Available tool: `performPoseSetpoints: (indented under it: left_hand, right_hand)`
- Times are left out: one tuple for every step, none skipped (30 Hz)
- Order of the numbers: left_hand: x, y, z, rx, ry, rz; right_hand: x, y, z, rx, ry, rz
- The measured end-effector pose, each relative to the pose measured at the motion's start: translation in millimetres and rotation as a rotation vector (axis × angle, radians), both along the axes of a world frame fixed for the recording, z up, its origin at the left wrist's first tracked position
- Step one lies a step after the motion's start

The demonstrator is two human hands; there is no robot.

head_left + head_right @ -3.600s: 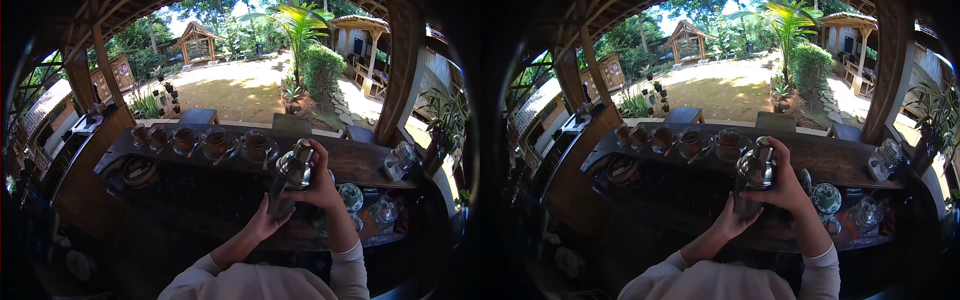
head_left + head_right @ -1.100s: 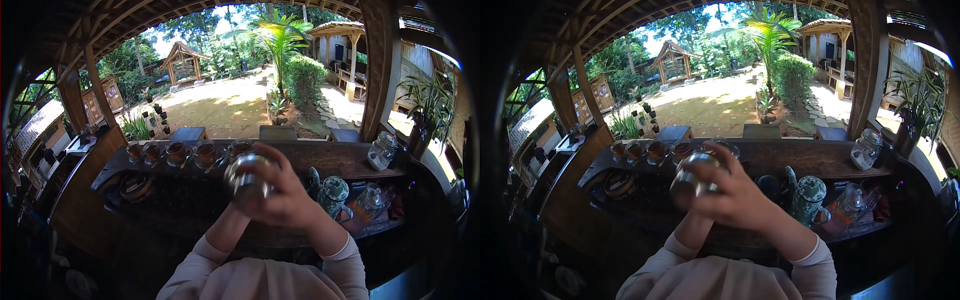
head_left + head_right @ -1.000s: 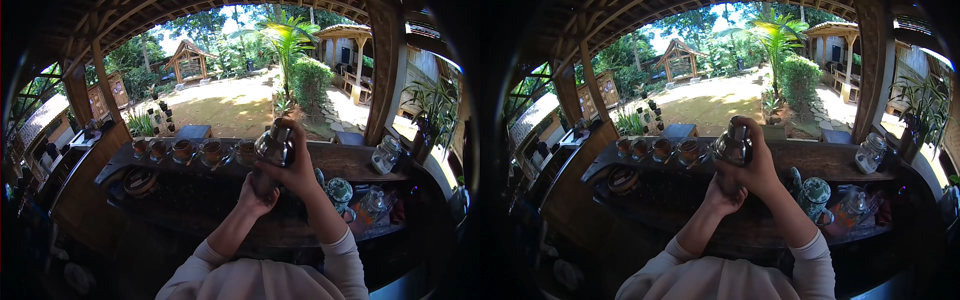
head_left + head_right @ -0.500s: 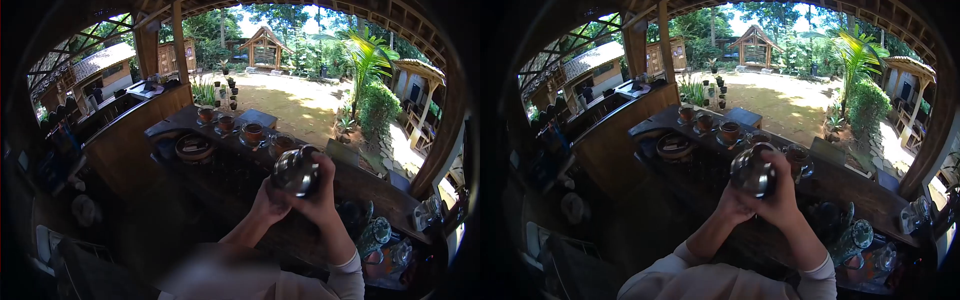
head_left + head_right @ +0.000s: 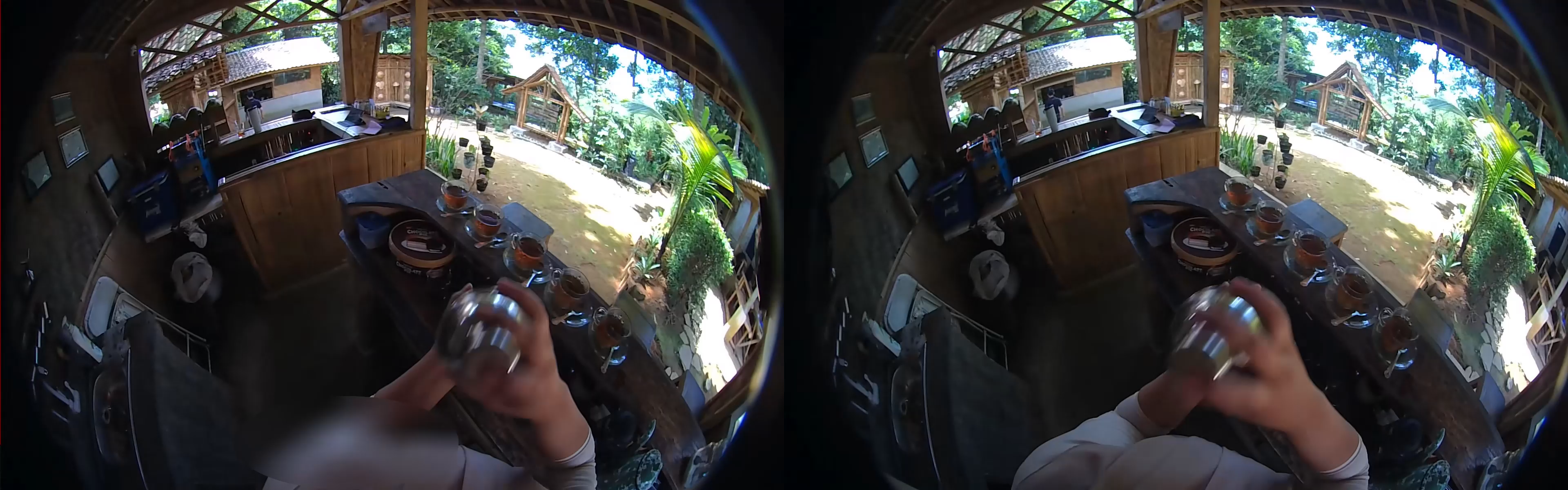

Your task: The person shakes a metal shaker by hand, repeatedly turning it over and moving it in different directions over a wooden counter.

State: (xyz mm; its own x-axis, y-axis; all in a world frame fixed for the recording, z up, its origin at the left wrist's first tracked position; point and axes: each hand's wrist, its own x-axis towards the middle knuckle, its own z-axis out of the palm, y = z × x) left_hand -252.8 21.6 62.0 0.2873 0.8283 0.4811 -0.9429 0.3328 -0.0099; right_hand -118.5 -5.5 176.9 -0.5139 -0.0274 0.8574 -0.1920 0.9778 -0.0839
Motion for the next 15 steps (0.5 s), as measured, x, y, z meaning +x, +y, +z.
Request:
performPoseSetpoints:
  left_hand:
    - [-10.9, -8.7, 17.0, 0.074, 0.094, 0.134]
    - [-16.6, -15.4, 32.7, 0.331, 0.004, 0.242]
    - [-29.4, -14.5, 42.9, 0.572, 0.041, 0.4]
    - [-44.6, -13.3, 44.6, 0.527, 0.066, 0.422]
    - [-58.8, -13.1, 43.1, 0.481, 0.091, 0.44]
    - [-67.6, -16.2, 38.0, 0.129, 0.112, 0.412]
    - [-66.8, -20.8, 44.4, -0.461, 0.109, 0.373]
    - [-68.5, -3.8, 29.6, -0.468, 0.185, 0.407]
    - [-72.9, 13.1, 9.6, -0.474, 0.262, 0.439]
    - [-78.1, 9.7, 2.3, -0.624, 0.285, 0.343]
    - [-82.7, 11.4, 0.3, -0.62, 0.289, 0.342]
    - [-85.4, 14.0, 8.3, -0.524, 0.288, 0.406]
    - [-86.2, 14.7, 16.3, -0.431, 0.276, 0.47]
    - [-92.6, 9.7, 29.4, -0.442, 0.07, 0.423]
    - [-101.3, 6.3, 39.8, -0.436, 0.064, 0.425]
  right_hand:
    - [-7.0, -21.0, 9.1, 0.208, -0.05, 0.078]
    - [-11.5, -32.8, 3.1, 0.377, -0.045, 0.083]
    - [-16.6, -38.5, -1.6, 0.553, -0.036, 0.085]
    - [-29.3, -31.8, -7.1, 0.54, 0.053, 0.135]
    - [-42.1, -19.6, -7.2, 0.279, 0.054, 0.22]
    - [-54.1, -3.0, -2.3, 0.017, 0.053, 0.3]
    - [-62.3, 14.5, 4.2, -0.082, 0.021, 0.242]
    - [-71.4, 38.8, -5.1, -0.151, -0.1, -0.022]
    - [-88.1, 64.0, -28.7, -0.376, 0.08, -0.065]
    - [-97.9, 72.3, -25.1, -0.506, 0.087, -0.072]
    - [-108.1, 79.5, -18.3, -0.632, 0.097, -0.081]
    - [-107.1, 67.9, -9.4, -0.447, 0.054, -0.158]
    - [-107.4, 54.2, -6.9, -0.295, 0.007, -0.089]
    - [-109.9, 23.2, 22.0, -0.038, -0.07, -0.098]
    - [-110.0, 7.3, 30.5, 0.056, -0.141, 0.067]
